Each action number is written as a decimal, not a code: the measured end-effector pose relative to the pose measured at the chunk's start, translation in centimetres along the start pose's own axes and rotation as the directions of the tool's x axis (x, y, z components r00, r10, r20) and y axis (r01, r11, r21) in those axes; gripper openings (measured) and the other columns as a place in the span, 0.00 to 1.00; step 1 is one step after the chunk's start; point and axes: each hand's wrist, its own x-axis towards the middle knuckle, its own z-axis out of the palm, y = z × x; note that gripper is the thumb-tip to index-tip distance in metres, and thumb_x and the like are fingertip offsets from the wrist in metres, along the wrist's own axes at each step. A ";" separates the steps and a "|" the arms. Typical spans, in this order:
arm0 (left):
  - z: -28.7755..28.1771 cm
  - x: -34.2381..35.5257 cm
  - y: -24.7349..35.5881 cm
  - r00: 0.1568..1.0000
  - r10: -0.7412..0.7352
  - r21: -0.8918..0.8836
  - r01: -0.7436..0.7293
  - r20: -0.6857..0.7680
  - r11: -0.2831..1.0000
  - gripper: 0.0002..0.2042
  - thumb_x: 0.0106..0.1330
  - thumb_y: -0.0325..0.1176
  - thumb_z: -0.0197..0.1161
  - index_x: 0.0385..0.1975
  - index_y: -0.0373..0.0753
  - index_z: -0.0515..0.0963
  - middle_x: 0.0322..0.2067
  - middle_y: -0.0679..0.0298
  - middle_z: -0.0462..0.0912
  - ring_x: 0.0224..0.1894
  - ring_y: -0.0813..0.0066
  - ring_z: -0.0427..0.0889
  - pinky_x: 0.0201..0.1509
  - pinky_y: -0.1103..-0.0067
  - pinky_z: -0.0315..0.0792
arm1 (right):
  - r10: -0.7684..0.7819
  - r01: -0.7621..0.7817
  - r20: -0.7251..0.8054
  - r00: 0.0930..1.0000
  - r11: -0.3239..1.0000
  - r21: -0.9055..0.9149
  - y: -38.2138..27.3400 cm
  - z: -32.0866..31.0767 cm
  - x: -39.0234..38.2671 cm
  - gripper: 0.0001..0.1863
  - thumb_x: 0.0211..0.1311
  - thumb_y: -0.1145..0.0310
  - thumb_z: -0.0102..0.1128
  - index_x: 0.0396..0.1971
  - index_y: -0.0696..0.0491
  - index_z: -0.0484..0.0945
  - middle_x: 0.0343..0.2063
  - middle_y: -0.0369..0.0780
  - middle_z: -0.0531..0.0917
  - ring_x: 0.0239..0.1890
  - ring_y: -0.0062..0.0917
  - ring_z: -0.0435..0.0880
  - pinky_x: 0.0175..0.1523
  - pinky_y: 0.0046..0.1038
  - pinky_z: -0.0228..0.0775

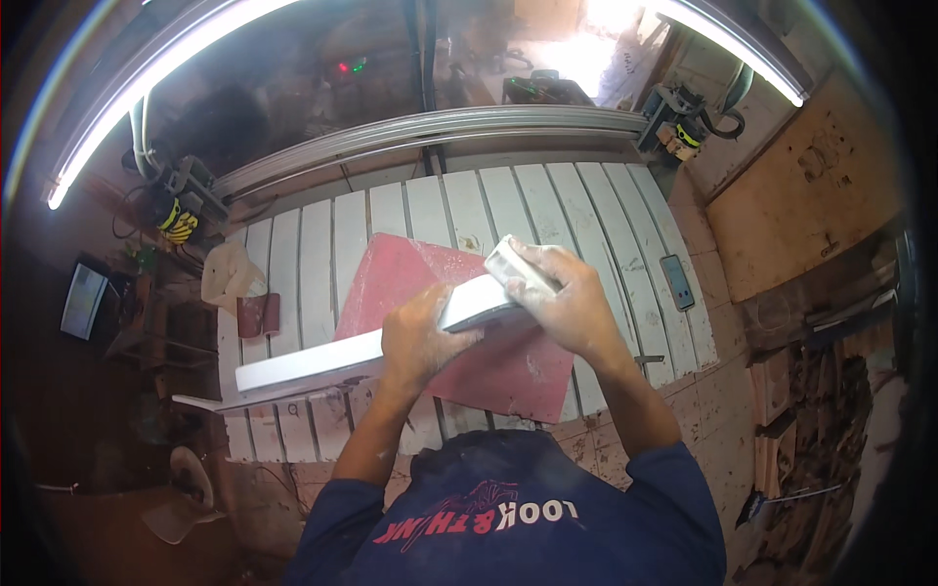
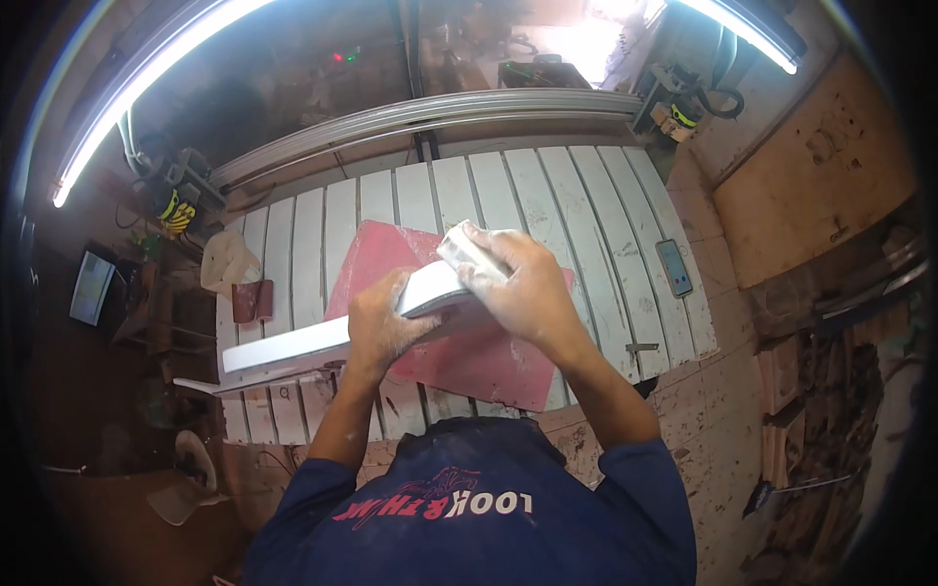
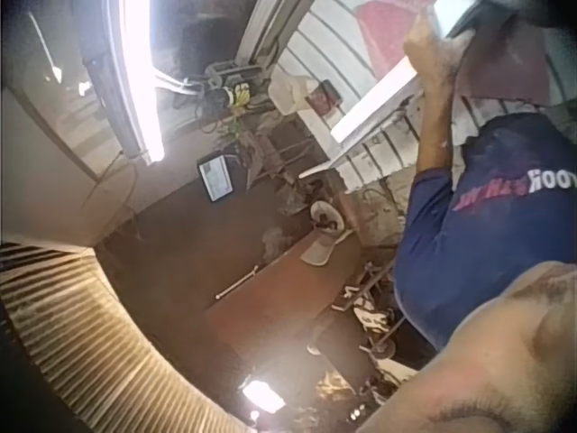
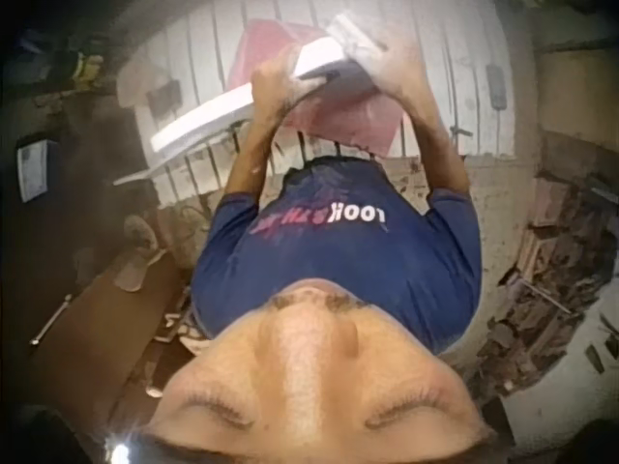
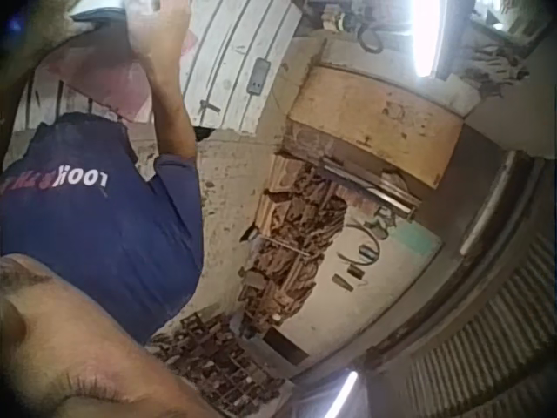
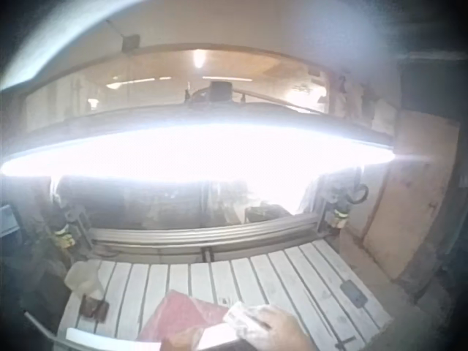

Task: The person sands the edges and inner surfaces of a white guitar body using a sanding block, rotating the body to reach different sides.

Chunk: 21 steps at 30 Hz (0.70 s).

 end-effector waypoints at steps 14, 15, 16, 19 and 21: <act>-0.5 -0.1 0.5 0.995 -0.071 0.000 0.071 0.063 0.997 0.29 0.41 0.45 0.83 0.44 0.42 0.82 0.34 0.56 0.87 0.35 0.54 0.87 0.37 0.65 0.80 | 0.027 -0.028 -0.016 1.000 0.996 -0.086 -0.7 0.0 0.9 0.23 0.54 0.67 0.71 0.52 0.51 0.84 0.41 0.44 0.82 0.44 0.39 0.82 0.51 0.38 0.74; -0.5 -0.3 0.2 0.994 -0.075 -0.005 0.076 0.073 0.997 0.29 0.41 0.46 0.83 0.44 0.42 0.82 0.33 0.57 0.87 0.35 0.54 0.87 0.37 0.64 0.79 | 0.250 -0.269 0.107 0.962 0.928 0.256 0.0 -0.2 1.9 0.22 0.53 0.67 0.72 0.51 0.51 0.84 0.42 0.44 0.82 0.47 0.37 0.81 0.50 0.40 0.73; -0.4 -0.5 0.1 0.995 -0.076 -0.010 0.076 0.068 0.997 0.29 0.41 0.46 0.83 0.44 0.42 0.82 0.33 0.57 0.87 0.35 0.54 0.87 0.37 0.64 0.79 | 0.246 -0.266 0.108 0.963 0.931 0.251 -0.5 -0.2 1.7 0.22 0.53 0.67 0.72 0.51 0.51 0.84 0.42 0.44 0.82 0.47 0.37 0.81 0.50 0.40 0.73; -0.1 -0.4 0.4 0.999 -0.032 -0.055 0.033 0.016 0.998 0.29 0.42 0.47 0.83 0.44 0.42 0.82 0.33 0.57 0.87 0.34 0.53 0.87 0.36 0.64 0.79 | -0.123 0.129 0.103 0.987 0.990 -0.055 -5.5 -1.8 -0.3 0.22 0.57 0.65 0.70 0.54 0.50 0.84 0.43 0.45 0.83 0.48 0.37 0.81 0.51 0.38 0.73; -0.3 -0.4 0.4 0.995 -0.065 0.006 0.064 0.079 0.998 0.29 0.42 0.47 0.82 0.45 0.42 0.82 0.33 0.57 0.87 0.34 0.54 0.87 0.36 0.64 0.80 | -0.016 0.024 0.083 0.996 0.995 -0.096 -2.1 -0.8 1.1 0.23 0.57 0.65 0.70 0.54 0.50 0.84 0.43 0.45 0.83 0.47 0.37 0.81 0.51 0.39 0.73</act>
